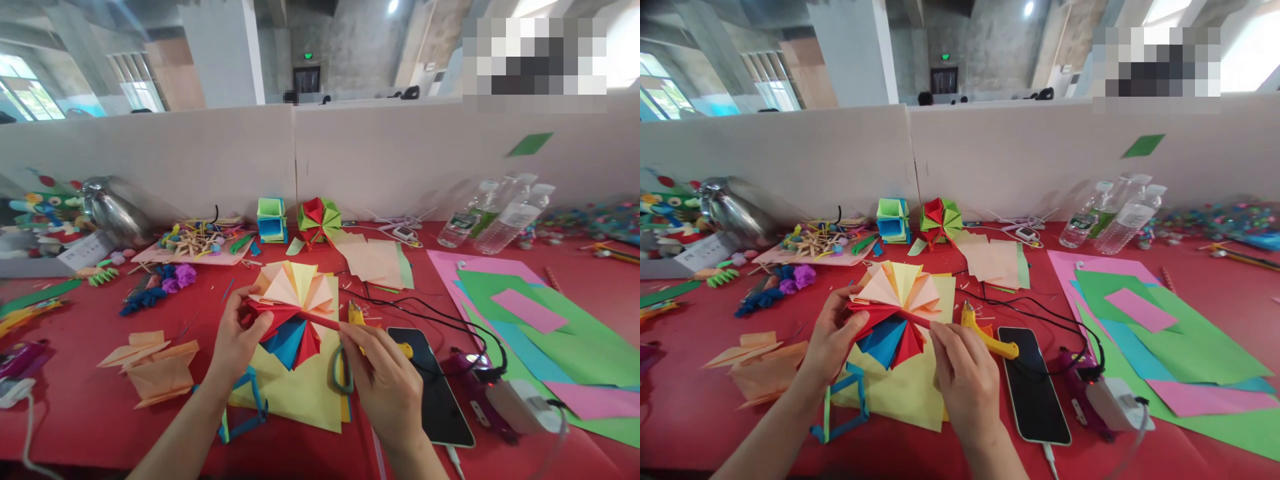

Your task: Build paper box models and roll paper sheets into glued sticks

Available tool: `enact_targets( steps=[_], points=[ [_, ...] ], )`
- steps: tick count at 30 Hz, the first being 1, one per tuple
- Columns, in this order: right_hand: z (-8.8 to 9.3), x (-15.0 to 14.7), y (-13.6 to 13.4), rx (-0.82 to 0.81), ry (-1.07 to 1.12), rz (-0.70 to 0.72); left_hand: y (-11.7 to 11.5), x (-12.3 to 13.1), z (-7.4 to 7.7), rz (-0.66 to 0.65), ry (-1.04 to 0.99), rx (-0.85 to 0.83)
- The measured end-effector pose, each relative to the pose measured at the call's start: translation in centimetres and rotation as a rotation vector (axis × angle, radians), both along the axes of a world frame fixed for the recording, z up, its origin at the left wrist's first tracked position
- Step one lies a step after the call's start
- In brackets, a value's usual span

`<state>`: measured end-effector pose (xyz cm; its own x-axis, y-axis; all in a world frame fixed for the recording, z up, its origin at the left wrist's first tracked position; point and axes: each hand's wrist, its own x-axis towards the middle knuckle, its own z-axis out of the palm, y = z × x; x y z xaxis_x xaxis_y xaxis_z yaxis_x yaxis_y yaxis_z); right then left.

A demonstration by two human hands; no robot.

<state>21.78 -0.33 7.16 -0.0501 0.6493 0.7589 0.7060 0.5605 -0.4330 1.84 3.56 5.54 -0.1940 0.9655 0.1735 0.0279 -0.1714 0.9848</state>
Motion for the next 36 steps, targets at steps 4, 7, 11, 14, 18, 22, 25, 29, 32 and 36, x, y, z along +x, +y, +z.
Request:
enact_targets(
  steps=[4,7,11,14,18,22,25,29,32,36],
  points=[
    [0.6,0.1,0.8,0.035,-0.074,0.028,0.4,-0.5,0.3,-0.010,0.042,-0.030],
    [1.0,0.3,1.5,0.072,-0.146,0.087,0.9,-0.8,0.7,-0.007,0.069,-0.038],
    [1.4,0.7,2.1,0.000,-0.092,0.140,1.5,-1.0,1.2,0.004,0.096,-0.032],
    [1.8,1.0,2.2,-0.211,0.042,0.166,1.5,-0.9,1.4,0.007,0.125,-0.026],
    [2.3,1.2,2.3,-0.377,0.150,0.147,1.1,-0.6,1.6,-0.018,0.126,-0.035],
    [2.5,1.0,2.1,-0.403,0.168,0.143,1.0,-0.4,1.5,-0.013,0.105,-0.052],
    [2.4,0.9,2.1,-0.459,0.240,0.123,1.2,-0.5,1.3,-0.006,0.060,-0.069],
    [1.8,1.1,2.7,-0.614,0.535,0.123,1.1,-0.6,1.2,0.006,0.000,-0.081],
    [1.3,1.2,2.9,-0.646,0.676,0.126,0.8,-0.4,1.1,-0.010,-0.010,-0.064],
    [1.4,0.6,2.0,-0.522,0.518,0.001,0.6,0.0,0.8,-0.010,0.004,-0.065]
  ],
)
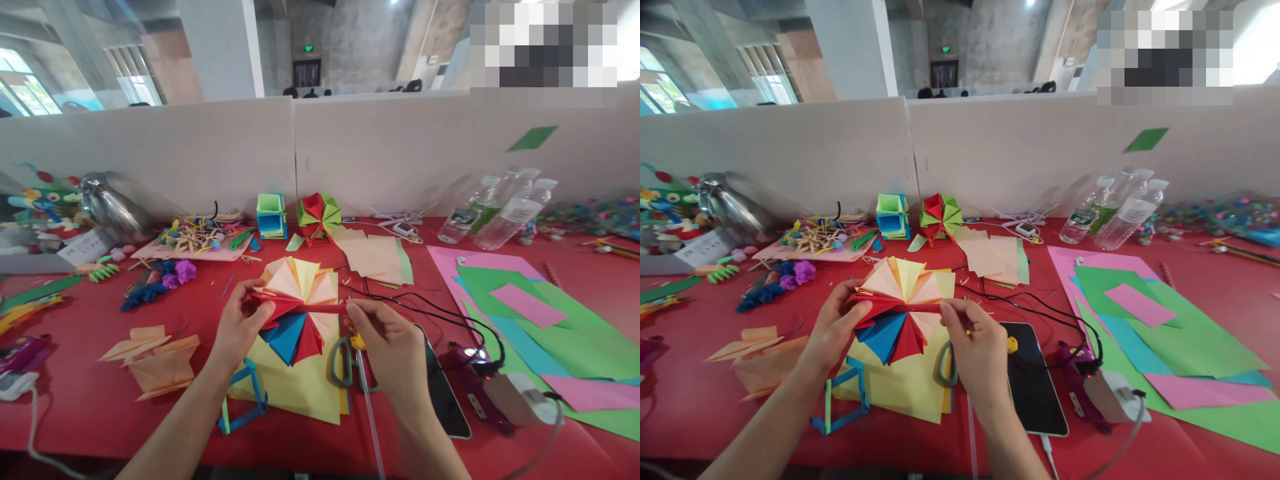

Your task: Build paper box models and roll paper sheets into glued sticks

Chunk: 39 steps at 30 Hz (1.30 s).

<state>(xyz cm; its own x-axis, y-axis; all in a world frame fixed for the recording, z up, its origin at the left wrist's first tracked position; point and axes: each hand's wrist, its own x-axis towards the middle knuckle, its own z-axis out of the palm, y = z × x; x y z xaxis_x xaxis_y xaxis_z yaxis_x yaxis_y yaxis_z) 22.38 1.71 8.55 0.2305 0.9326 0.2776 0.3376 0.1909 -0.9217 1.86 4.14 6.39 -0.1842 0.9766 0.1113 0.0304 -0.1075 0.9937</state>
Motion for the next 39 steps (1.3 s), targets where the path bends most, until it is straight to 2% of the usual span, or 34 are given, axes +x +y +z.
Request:
enact_targets(
  steps=[3,7,17,20,25,28,33,39],
  points=[
    [0.3,-0.5,-0.8,0.135,-0.196,-0.035,0.2,0.1,-0.2,0.013,-0.027,0.013],
    [0.6,-0.6,-1.2,0.251,-0.341,-0.019,0.6,0.0,-0.2,0.044,-0.066,0.048],
    [0.3,-0.6,-0.2,0.159,-0.292,-0.023,0.7,0.3,-0.7,0.075,-0.007,0.101],
    [0.4,-0.8,-0.2,0.205,-0.336,-0.021,0.7,0.3,-0.6,0.084,-0.017,0.104],
    [1.0,-1.2,-0.2,0.463,-0.604,0.129,0.7,0.3,0.0,0.061,0.002,0.066],
    [1.3,-1.2,0.4,0.546,-0.721,0.232,0.7,0.1,0.3,0.034,0.071,0.051],
    [1.4,-0.8,1.5,0.558,-0.733,0.303,0.6,-0.1,0.5,0.015,0.180,0.044],
    [1.4,-1.0,1.7,0.468,-0.708,0.306,0.3,0.0,0.8,-0.004,0.205,0.053]
  ],
)
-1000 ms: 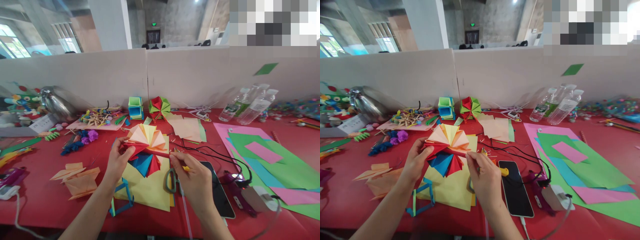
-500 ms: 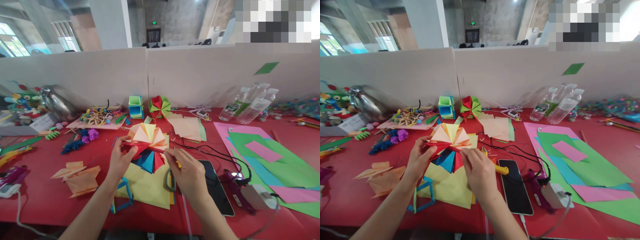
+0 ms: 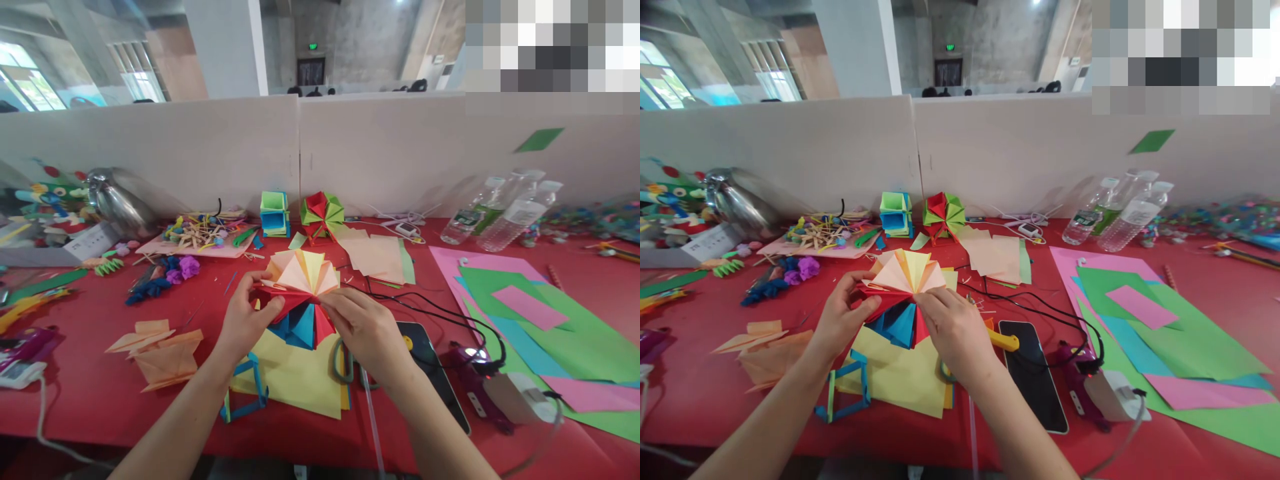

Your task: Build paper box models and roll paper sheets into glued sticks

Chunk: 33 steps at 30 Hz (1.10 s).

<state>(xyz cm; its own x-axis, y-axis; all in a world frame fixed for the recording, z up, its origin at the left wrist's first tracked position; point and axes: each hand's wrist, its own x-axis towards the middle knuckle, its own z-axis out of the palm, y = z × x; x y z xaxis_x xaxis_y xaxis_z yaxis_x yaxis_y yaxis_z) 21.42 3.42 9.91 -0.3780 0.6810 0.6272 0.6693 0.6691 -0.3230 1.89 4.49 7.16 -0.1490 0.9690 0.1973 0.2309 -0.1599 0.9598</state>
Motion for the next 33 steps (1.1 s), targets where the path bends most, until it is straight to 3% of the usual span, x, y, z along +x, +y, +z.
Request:
enact_targets(
  steps=[5,16,23,29,33],
  points=[
    [-0.1,-0.2,0.0,-0.074,0.035,-0.096,-0.4,0.4,0.2,0.012,0.035,0.012],
    [-0.9,-0.1,0.3,-0.039,-0.022,-0.003,-0.3,0.3,1.0,0.005,0.079,0.027],
    [-1.3,-0.1,0.7,-0.157,0.093,0.023,0.0,0.1,0.7,0.063,0.182,0.037],
    [-3.7,-0.6,1.6,-0.382,0.333,-0.028,-0.8,1.0,0.3,0.181,0.494,0.062],
    [-6.1,-0.6,2.2,-0.535,0.465,-0.056,-1.9,1.3,-0.2,0.105,0.606,0.025]
  ],
)
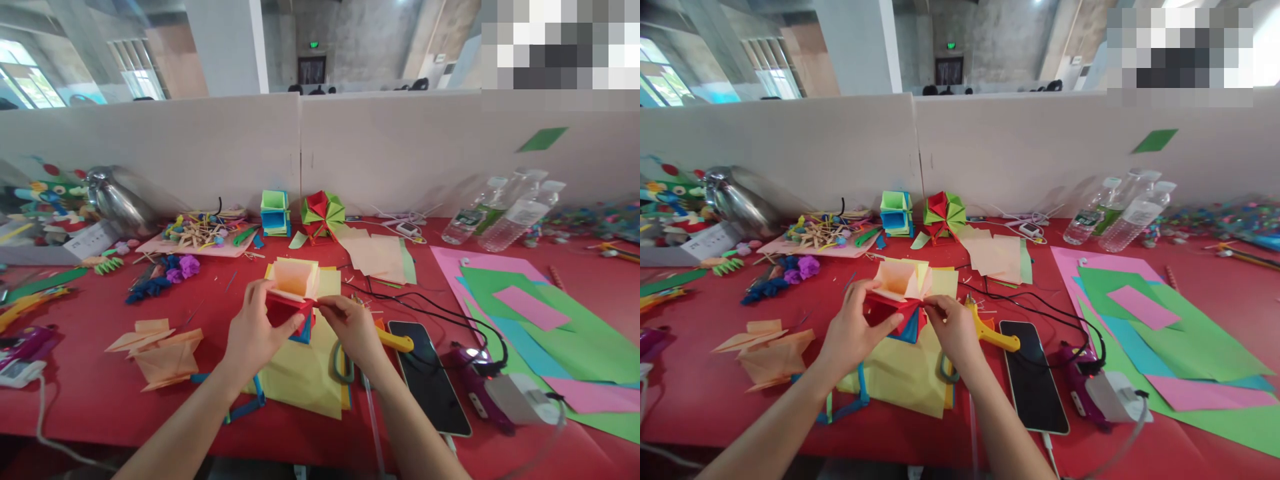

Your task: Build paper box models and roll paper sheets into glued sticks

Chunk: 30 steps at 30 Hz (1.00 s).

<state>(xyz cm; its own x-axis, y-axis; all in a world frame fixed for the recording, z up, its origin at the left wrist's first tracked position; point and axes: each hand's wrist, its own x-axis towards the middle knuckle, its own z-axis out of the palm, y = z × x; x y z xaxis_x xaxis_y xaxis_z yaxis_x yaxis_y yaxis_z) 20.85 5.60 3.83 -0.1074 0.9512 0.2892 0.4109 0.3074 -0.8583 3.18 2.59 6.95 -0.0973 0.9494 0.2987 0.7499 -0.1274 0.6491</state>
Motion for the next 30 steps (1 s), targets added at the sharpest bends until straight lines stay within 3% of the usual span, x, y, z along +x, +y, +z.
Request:
enact_targets(
  steps=[3,5,7,10,12,15,24,30],
  points=[
    [-0.9,0.3,0.2,-0.056,0.026,-0.014,-0.2,-1.5,-0.3,-0.098,-0.043,-0.088],
    [-1.1,0.5,0.3,-0.070,0.037,-0.024,0.4,-3.4,-0.5,-0.157,-0.204,-0.116],
    [-1.2,0.7,0.5,-0.084,0.046,-0.027,1.4,-5.4,-1.0,-0.214,-0.397,-0.171],
    [-1.4,0.9,1.0,-0.100,0.058,-0.023,3.5,-7.3,-2.2,-0.284,-0.523,-0.312],
    [-1.6,1.0,1.4,-0.108,0.068,-0.021,4.9,-7.4,-3.2,-0.324,-0.602,-0.435],
    [-1.7,1.1,2.2,-0.137,0.090,-0.012,6.6,-6.7,-4.0,-0.337,-0.644,-0.490],
    [-0.9,1.8,5.0,-0.311,0.181,0.042,11.4,-6.2,-3.2,-0.490,-0.630,-0.703],
    [0.1,2.6,6.0,-0.366,0.164,0.136,11.7,-5.4,-3.3,-0.592,-0.674,-0.732]
  ],
)
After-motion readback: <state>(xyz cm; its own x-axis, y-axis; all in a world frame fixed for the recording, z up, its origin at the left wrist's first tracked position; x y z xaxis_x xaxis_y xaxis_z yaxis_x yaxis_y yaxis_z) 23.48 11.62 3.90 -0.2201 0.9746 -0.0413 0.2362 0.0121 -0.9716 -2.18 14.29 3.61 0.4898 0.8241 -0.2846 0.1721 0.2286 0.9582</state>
